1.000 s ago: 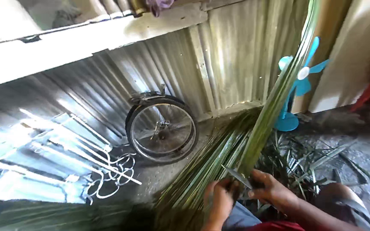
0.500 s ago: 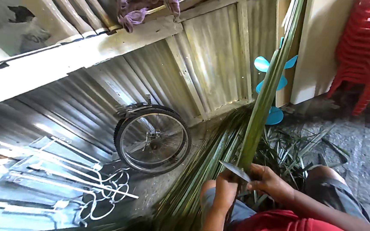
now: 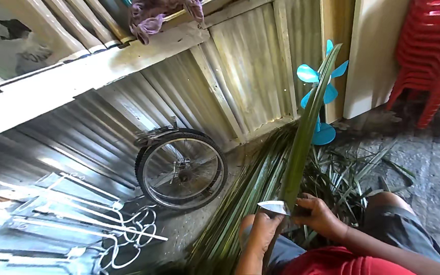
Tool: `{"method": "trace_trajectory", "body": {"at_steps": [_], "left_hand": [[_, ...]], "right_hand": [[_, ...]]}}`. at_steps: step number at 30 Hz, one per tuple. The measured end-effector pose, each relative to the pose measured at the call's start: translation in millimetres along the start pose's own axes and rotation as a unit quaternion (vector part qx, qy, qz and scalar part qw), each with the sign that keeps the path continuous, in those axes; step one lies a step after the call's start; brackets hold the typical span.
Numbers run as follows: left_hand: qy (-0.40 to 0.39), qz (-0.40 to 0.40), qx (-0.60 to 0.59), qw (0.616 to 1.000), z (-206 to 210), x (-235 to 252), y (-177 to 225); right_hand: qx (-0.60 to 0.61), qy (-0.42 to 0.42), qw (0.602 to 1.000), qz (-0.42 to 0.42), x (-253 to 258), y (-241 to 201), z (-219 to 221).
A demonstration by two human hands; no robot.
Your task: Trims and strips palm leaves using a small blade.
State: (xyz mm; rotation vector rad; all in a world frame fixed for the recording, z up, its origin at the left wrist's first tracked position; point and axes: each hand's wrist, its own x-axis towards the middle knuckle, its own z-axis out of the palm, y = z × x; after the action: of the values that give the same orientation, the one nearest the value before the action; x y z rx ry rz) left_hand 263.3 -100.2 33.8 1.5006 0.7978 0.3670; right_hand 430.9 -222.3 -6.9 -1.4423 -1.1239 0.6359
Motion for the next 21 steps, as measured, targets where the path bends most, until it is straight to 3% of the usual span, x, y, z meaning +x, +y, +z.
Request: {"method": "trace_trajectory", "body": {"at_steps": [5, 9, 14, 21], "left_hand": [[-0.04, -0.006, 0.014, 0.999, -5.4, 2.0, -4.0], [-0.061, -0.049, 0.038, 0.996, -6.1, -2.8, -11.9], [-0.101, -0.087, 0.053, 0.99, -21.1, -1.5, -33.7], [-0.137, -0.139, 0.075, 0.978, -67.9, -14.9, -63.6]], "right_hand": [[-0.036, 0.067, 0.996, -0.039, -0.6, 5.5, 3.8], [0.059, 0.086, 0.993, 0.059, 10.7, 9.3, -12.6], [0.221, 0.12, 0.954, 0.165, 20.0, 13.0, -18.0], [0.27, 0.197, 0.92, 0.204, 38.0, 29.9, -38.3]]}}
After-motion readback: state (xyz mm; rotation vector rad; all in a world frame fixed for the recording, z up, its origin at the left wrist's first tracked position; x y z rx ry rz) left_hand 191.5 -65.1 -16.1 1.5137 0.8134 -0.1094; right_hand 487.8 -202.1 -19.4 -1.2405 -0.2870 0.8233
